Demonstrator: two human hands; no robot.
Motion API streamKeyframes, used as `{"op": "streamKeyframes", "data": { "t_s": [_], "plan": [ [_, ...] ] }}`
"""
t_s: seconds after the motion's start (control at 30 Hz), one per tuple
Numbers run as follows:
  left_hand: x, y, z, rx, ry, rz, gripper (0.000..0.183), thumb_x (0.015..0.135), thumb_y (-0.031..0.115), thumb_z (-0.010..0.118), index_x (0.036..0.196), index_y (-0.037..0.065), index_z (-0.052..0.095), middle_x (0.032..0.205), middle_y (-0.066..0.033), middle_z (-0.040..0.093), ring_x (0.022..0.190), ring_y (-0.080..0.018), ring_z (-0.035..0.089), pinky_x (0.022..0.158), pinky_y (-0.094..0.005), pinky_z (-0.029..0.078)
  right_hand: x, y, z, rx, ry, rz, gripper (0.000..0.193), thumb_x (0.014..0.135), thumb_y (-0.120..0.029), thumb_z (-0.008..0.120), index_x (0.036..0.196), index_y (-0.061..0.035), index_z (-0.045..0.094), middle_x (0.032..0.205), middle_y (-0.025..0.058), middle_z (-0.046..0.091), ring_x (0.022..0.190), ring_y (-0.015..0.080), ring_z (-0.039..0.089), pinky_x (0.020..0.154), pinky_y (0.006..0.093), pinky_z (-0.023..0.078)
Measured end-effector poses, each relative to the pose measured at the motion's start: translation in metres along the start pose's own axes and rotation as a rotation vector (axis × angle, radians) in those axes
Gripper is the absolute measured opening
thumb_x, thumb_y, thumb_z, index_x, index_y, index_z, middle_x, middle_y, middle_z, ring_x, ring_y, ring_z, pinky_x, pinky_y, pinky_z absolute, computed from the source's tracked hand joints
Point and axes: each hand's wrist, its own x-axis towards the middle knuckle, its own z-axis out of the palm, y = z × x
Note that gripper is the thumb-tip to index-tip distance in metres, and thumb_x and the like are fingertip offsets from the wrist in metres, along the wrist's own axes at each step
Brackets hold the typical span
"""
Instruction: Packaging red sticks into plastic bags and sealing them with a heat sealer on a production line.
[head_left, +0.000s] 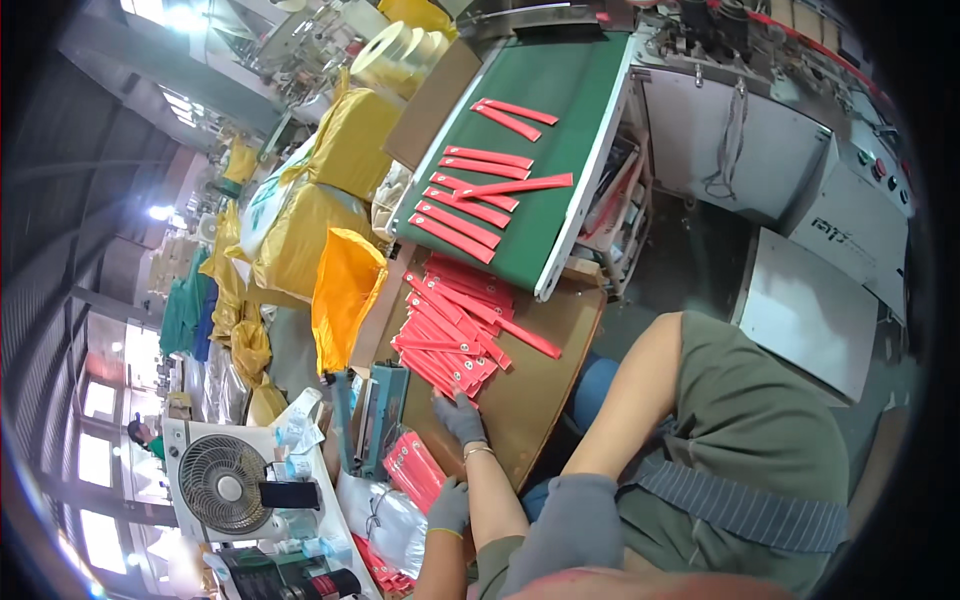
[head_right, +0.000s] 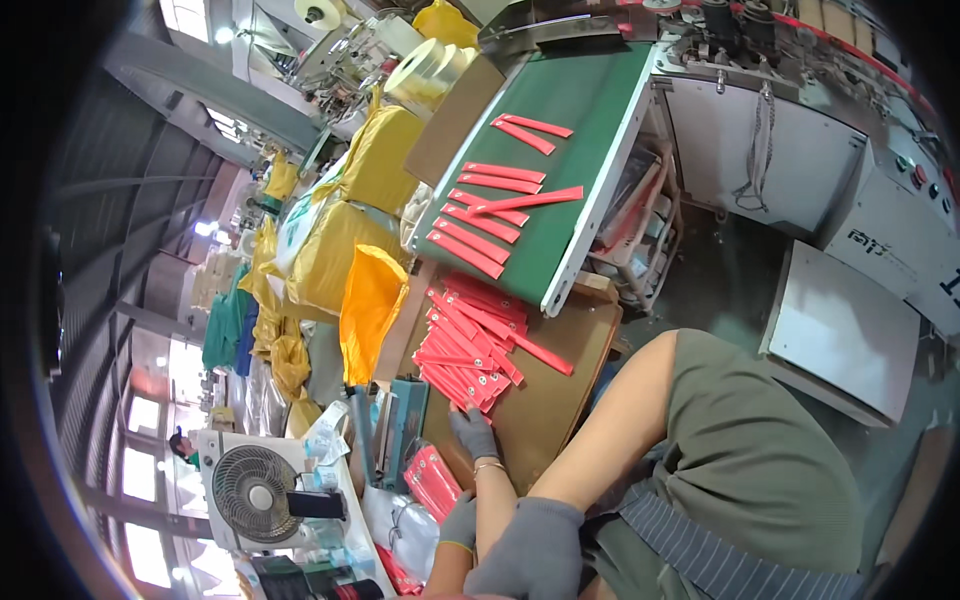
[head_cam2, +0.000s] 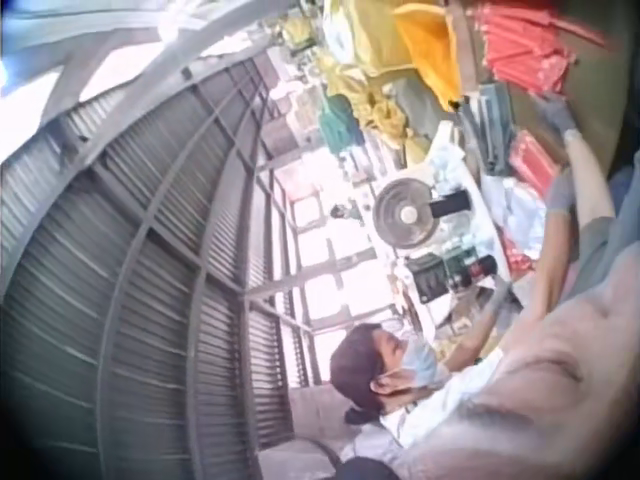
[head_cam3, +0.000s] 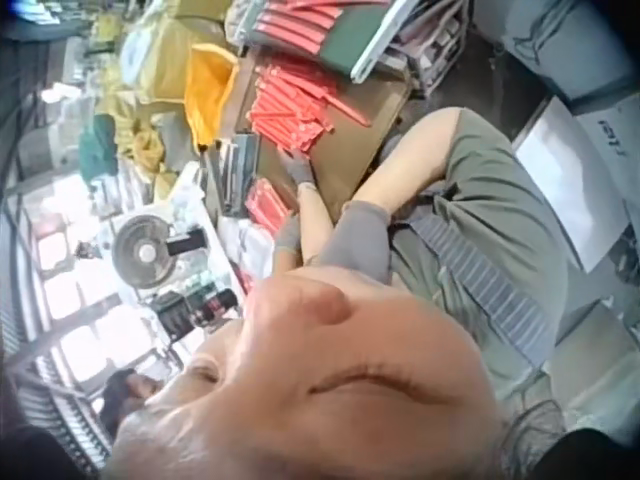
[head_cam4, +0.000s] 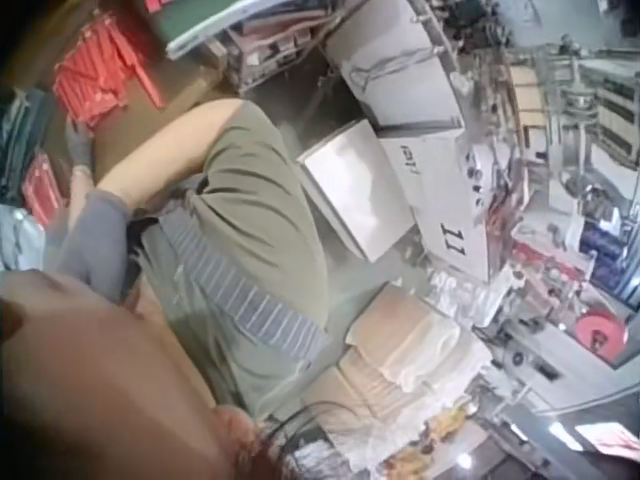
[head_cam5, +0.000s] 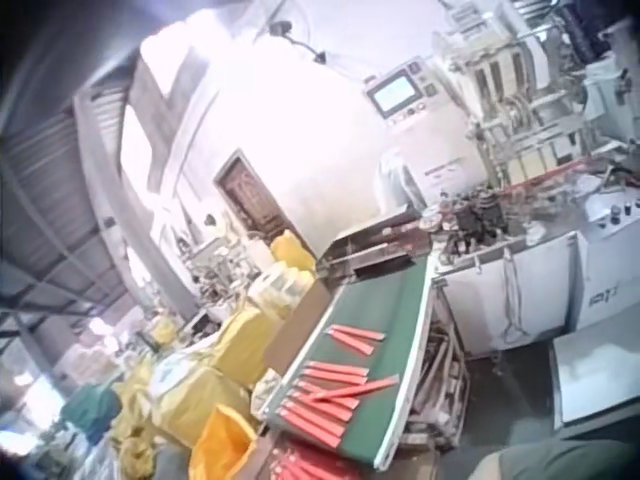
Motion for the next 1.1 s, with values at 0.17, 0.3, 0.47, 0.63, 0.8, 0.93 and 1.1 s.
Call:
{"op": "streamKeyframes", "data": {
  "t_s": [0.17, 0.3, 0.47, 0.63, 0.8, 0.93, 1.1],
  "plan": [
    [-0.006, 0.004, -0.006, 0.077, 0.015, -0.035, 0.058, 0.092, 0.038, 0.051, 0.127, -0.007, 0.044, 0.13, -0.0284, 0.046, 0.125, -0.0398, 0.04, 0.106, -0.044, 0.029, 0.01, 0.022, 0.009, 0.232, -0.223, -0.051, 0.036, 0.077, -0.02, 0.065, 0.109, -0.0044, 0.057, 0.101, 0.0181, 0.057, 0.095, 0.0309, 0.056, 0.084, 0.0406, 0.045],
    [-0.01, 0.006, -0.005, 0.058, -0.017, -0.001, 0.059, 0.091, 0.04, 0.051, 0.129, -0.005, 0.043, 0.132, -0.0259, 0.045, 0.127, -0.0391, 0.038, 0.106, -0.0435, 0.029, -0.013, 0.157, -0.033, -0.691, 0.262, 0.307, 0.03, 0.073, -0.023, 0.065, 0.094, -0.0018, 0.062, 0.09, 0.0177, 0.061, 0.084, 0.0326, 0.06, 0.075, 0.0439, 0.049],
    [-0.011, 0.003, -0.003, 0.135, 0.036, 0.028, 0.06, 0.089, 0.04, 0.053, 0.13, -0.003, 0.044, 0.132, -0.0254, 0.046, 0.127, -0.0391, 0.038, 0.106, -0.0433, 0.03, -0.072, 0.248, -0.109, -1.255, 0.26, 0.888, 0.029, 0.071, -0.032, 0.065, 0.087, -0.0073, 0.067, 0.1, 0.0143, 0.057, 0.096, 0.0294, 0.052, 0.084, 0.0381, 0.039],
    [-0.017, -0.007, -0.009, 0.149, 0.093, 0.05, 0.058, 0.089, 0.04, 0.053, 0.128, -0.003, 0.046, 0.13, -0.0255, 0.047, 0.125, -0.0391, 0.041, 0.105, -0.0444, 0.03, -0.029, 0.254, -0.121, -1.182, 0.444, 0.746, 0.014, 0.071, -0.018, 0.061, 0.076, -0.0054, 0.065, 0.087, 0.0166, 0.059, 0.085, 0.0341, 0.059, 0.075, 0.0416, 0.049],
    [-0.008, 0.005, 0.0, 0.021, 0.068, 0.003, 0.057, 0.09, 0.039, 0.053, 0.126, -0.004, 0.047, 0.129, -0.0256, 0.049, 0.124, -0.039, 0.042, 0.105, -0.0447, 0.031, -0.074, 0.294, -0.214, -0.912, 0.501, 1.253, 0.051, 0.079, -0.046, 0.059, 0.102, -0.0004, 0.061, 0.107, 0.024, 0.061, 0.099, 0.0354, 0.06, 0.083, 0.0412, 0.048],
    [0.012, 0.013, 0.001, -0.151, 0.095, -0.196, 0.06, 0.091, 0.041, 0.05, 0.127, -0.007, 0.045, 0.125, -0.0275, 0.051, 0.12, -0.0398, 0.046, 0.101, -0.0428, 0.035, -0.039, 0.313, -0.119, -1.112, 0.175, 0.872, 0.06, 0.084, -0.05, 0.051, 0.114, 0.0015, 0.054, 0.129, 0.0259, 0.047, 0.12, 0.0357, 0.045, 0.102, 0.0424, 0.035],
    [0.066, 0.007, -0.011, -0.386, 0.153, -0.381, 0.067, 0.091, 0.047, 0.05, 0.127, -0.008, 0.044, 0.123, -0.0299, 0.051, 0.116, -0.0402, 0.05, 0.098, -0.0411, 0.039, 0.036, 0.262, -0.016, -0.819, -0.165, 0.996, 0.058, 0.082, -0.052, 0.051, 0.113, -0.003, 0.055, 0.117, 0.0209, 0.054, 0.115, 0.0344, 0.049, 0.094, 0.0411, 0.042]
  ]
}}
